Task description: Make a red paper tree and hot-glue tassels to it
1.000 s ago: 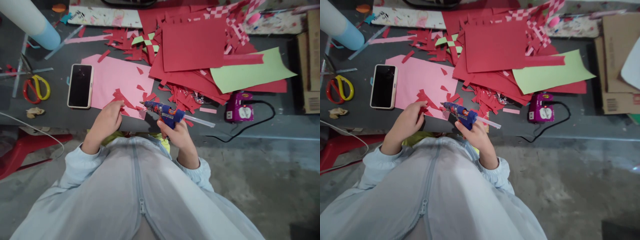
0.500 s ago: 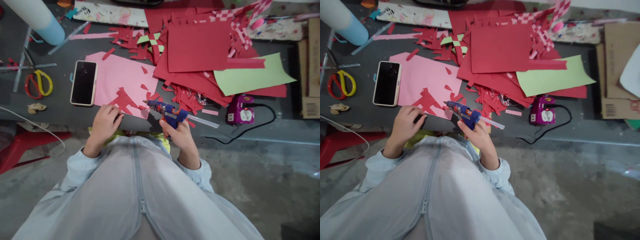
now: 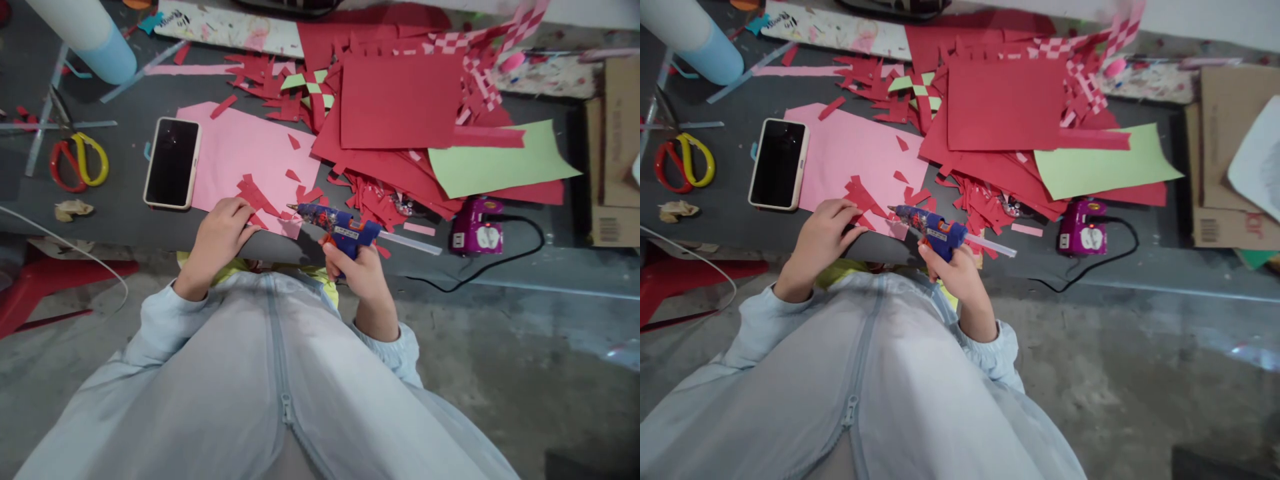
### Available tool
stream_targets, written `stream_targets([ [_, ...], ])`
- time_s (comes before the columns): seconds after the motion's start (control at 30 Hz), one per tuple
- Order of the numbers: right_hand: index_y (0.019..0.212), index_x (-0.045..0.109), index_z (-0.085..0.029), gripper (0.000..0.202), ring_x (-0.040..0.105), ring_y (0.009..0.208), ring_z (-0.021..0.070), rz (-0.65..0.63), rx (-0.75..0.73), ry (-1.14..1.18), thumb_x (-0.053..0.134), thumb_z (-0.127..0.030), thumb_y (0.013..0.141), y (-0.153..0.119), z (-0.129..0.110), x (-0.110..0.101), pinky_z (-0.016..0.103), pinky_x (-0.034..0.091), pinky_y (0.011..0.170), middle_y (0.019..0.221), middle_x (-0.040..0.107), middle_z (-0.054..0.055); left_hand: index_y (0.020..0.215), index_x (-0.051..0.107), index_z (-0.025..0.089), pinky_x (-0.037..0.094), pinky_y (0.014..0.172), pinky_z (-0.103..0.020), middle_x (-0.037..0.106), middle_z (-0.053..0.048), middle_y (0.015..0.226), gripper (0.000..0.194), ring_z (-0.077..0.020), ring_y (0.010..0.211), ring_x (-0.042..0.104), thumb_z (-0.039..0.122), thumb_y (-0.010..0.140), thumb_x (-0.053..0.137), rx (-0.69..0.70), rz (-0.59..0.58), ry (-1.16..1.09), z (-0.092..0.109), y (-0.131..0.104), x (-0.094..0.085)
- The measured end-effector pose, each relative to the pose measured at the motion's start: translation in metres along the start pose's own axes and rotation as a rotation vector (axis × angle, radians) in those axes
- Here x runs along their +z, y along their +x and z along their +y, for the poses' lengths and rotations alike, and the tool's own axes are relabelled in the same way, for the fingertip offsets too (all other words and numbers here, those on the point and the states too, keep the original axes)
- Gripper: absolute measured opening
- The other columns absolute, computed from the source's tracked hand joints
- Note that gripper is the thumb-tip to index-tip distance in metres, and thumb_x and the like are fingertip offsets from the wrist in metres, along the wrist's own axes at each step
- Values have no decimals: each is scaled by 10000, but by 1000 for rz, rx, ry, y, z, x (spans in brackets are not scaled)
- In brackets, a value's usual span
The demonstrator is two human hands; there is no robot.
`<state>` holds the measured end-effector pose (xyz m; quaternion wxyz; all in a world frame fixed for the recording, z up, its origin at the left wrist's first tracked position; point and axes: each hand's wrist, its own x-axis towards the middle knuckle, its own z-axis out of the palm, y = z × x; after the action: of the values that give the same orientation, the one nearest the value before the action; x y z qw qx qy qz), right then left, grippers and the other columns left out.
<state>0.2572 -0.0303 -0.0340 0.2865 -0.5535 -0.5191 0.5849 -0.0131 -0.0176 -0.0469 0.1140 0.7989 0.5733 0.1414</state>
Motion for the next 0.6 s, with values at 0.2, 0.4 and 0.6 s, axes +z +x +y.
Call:
stream_targets([
  [0.2,870,622,-199,368,437,345,87,-29,31,308,728,-539,776,-3,-4,1,232,333,364,437,435,-98,1087,693,187,503,899,-385,664,-111,1128,315,-268,1078,590,408,984,493,-11,-19,-4,1,1,-2],
  [0.4,865,627,-204,330,407,330,76,-37,24,378,730,-508,788,-5,-3,0,216,302,341,430,411,-105,1041,722,192,502,889,-373,683,-95,1104,335,-250,1052,603,400,1000,462,-28,-4,-52,-1,3,-2],
  [0.6,838,618,-191,396,436,350,84,-82,83,246,730,-565,772,-2,-1,2,229,352,378,434,447,-93,1012,716,182,494,906,-370,714,-89,1067,322,-243,1042,618,352,1004,442,-92,2,-92,2,5,-5],
])
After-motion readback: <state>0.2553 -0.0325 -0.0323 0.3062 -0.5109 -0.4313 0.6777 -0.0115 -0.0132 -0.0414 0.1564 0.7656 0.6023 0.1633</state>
